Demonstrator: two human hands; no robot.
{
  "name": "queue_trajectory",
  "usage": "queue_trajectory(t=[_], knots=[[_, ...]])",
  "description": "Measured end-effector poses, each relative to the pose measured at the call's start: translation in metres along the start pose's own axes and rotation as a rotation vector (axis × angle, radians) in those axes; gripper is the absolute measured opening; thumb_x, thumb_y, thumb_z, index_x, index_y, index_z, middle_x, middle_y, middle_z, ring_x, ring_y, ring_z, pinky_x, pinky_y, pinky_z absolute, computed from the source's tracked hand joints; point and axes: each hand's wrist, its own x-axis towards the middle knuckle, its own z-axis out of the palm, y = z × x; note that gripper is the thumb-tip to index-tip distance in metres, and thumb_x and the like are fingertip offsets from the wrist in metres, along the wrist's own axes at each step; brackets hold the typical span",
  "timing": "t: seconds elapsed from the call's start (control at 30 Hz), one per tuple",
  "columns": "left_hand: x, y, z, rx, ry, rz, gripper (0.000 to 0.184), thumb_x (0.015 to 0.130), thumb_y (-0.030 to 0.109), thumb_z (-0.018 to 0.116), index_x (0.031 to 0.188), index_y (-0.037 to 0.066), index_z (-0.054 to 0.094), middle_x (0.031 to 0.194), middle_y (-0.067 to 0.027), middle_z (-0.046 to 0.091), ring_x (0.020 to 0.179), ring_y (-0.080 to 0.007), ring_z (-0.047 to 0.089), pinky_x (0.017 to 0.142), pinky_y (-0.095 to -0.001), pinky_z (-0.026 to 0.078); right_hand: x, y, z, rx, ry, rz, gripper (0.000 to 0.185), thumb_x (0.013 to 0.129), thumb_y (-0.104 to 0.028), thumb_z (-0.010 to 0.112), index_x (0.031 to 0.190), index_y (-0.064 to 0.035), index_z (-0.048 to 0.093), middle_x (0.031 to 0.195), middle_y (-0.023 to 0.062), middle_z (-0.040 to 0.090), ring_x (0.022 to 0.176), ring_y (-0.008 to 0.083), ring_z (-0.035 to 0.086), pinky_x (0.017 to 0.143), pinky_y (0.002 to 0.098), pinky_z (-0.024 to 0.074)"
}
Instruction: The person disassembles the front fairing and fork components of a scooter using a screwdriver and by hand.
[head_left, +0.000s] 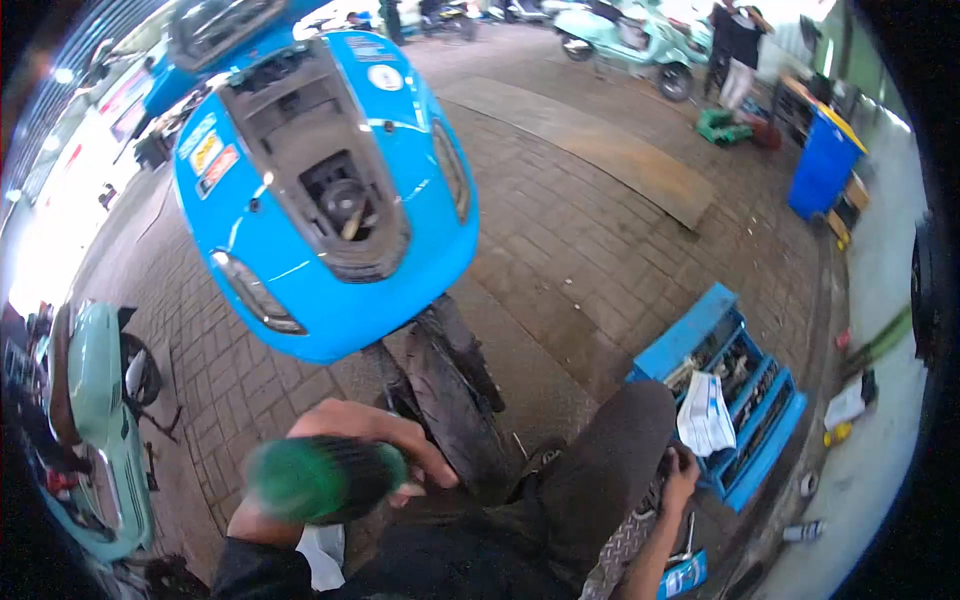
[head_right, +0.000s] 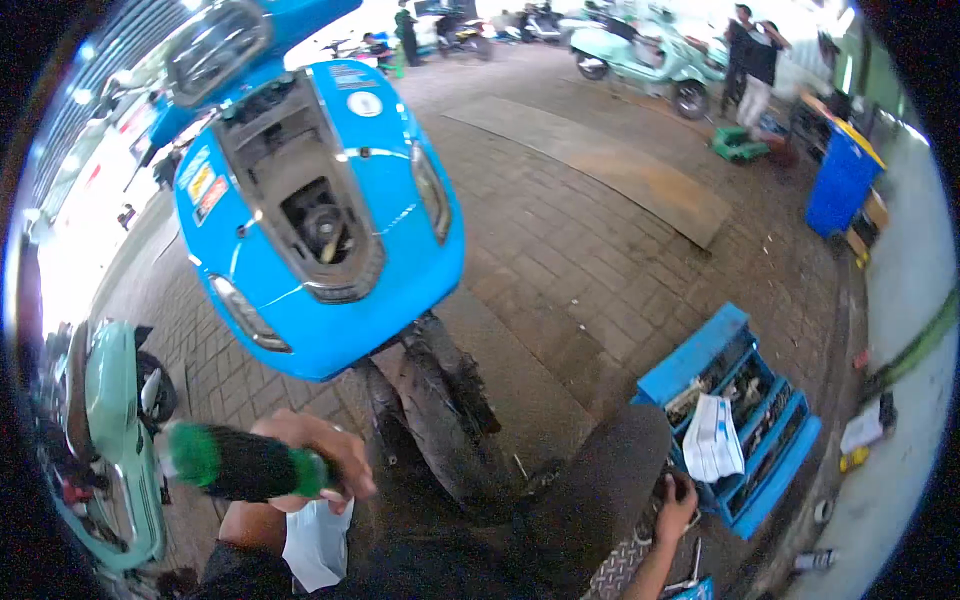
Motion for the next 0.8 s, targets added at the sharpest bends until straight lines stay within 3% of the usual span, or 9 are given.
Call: queue_trajectory(t=[0.03,0.13,0.2,0.33,0.37,0.47,0.63,0.7,0.8], knots=[[0.004,0.010,-0.001,0.150,-0.153,-0.142,0.018,0.092,0.017,0.079,0.097,-0.001,0.079,0.087,-0.0140,0.078,0.068,-0.0192,0.073,0.064,-0.0354,0.059,-0.004,-0.039,0.006,0.027,0.024,-0.069,0.041,0.095,-0.027,0.075,0.122,0.0041,0.069,0.118,0.0165,0.071,0.109,0.0309,0.067,0.101,0.0413,0.0504],[0.018,-0.021,0.007,0.384,-0.458,0.019,0.034,0.101,0.027,0.069,0.122,0.001,0.067,0.090,-0.0179,0.075,0.078,-0.0362,0.073,0.065,-0.0446,0.056,-0.038,-0.184,0.019,0.074,-0.199,-0.479,0.049,0.099,-0.032,0.069,0.130,0.0054,0.063,0.130,0.0191,0.066,0.116,0.0298,0.063,0.103,0.0423,0.0488],[0.024,-0.062,0.029,0.536,-0.465,0.084,0.036,0.102,0.029,0.066,0.125,0.001,0.064,0.090,-0.0192,0.073,0.082,-0.0401,0.072,0.067,-0.0478,0.056,-0.076,-0.242,0.039,0.524,-0.541,-0.458,0.051,0.100,-0.035,0.068,0.130,0.0060,0.062,0.130,0.0226,0.065,0.122,0.0295,0.061,0.105,0.0438,0.0472],[0.028,-0.101,0.048,0.867,-0.548,0.055,0.036,0.104,0.032,0.061,0.125,0.004,0.059,0.091,-0.0192,0.071,0.086,-0.0435,0.071,0.071,-0.0529,0.057,-0.109,-0.312,0.063,-0.090,-1.153,-0.785,0.048,0.084,-0.022,0.085,0.126,-0.0027,0.072,0.103,0.0161,0.074,0.084,0.0289,0.073,0.075,0.0369,0.0572],[0.030,-0.100,0.044,0.871,-0.534,0.057,0.036,0.104,0.032,0.061,0.125,0.004,0.059,0.091,-0.0192,0.071,0.086,-0.0435,0.071,0.071,-0.0529,0.057,-0.113,-0.314,0.070,-0.160,-1.088,-0.734,0.051,0.076,-0.013,0.090,0.123,-0.0043,0.074,0.091,0.0158,0.073,0.081,0.0325,0.073,0.073,0.0364,0.0571],[0.032,-0.081,0.014,0.941,-0.470,0.051,0.033,0.102,0.031,0.063,0.124,0.006,0.062,0.101,-0.0173,0.071,0.091,-0.0403,0.071,0.072,-0.0497,0.059,-0.100,-0.291,0.081,-0.137,-1.095,-0.844,0.046,0.078,-0.015,0.089,0.120,-0.0045,0.074,0.090,0.0169,0.073,0.081,0.0341,0.073,0.070,0.0388,0.0564],[0.059,0.035,-0.085,1.288,0.222,0.215,0.028,0.091,0.020,0.075,0.116,0.007,0.072,0.116,-0.0132,0.071,0.108,-0.0318,0.070,0.091,-0.0430,0.058,-0.048,-0.254,0.069,-0.371,-1.127,-0.737,0.045,0.082,-0.034,0.086,0.115,-0.0052,0.075,0.094,0.0207,0.073,0.089,0.0380,0.073,0.078,0.0458,0.0584],[0.083,0.066,-0.147,1.530,0.601,0.306,0.031,0.089,0.018,0.076,0.118,0.006,0.070,0.118,-0.0147,0.070,0.116,-0.0344,0.066,0.102,-0.0454,0.050,-0.035,-0.202,0.069,-0.378,-1.043,-0.916,0.047,0.079,-0.034,0.084,0.119,-0.0118,0.075,0.104,0.0140,0.069,0.103,0.0369,0.066,0.093,0.0541,0.0527],[0.119,0.088,-0.225,1.772,0.802,0.384,0.035,0.092,0.023,0.074,0.121,0.004,0.068,0.132,-0.0181,0.061,0.128,-0.0368,0.057,0.110,-0.0473,0.043,-0.024,-0.170,0.082,-0.450,-1.045,-1.196,0.048,0.076,-0.035,0.084,0.114,-0.0085,0.076,0.100,0.0148,0.068,0.093,0.0364,0.065,0.083,0.0552,0.0507]])
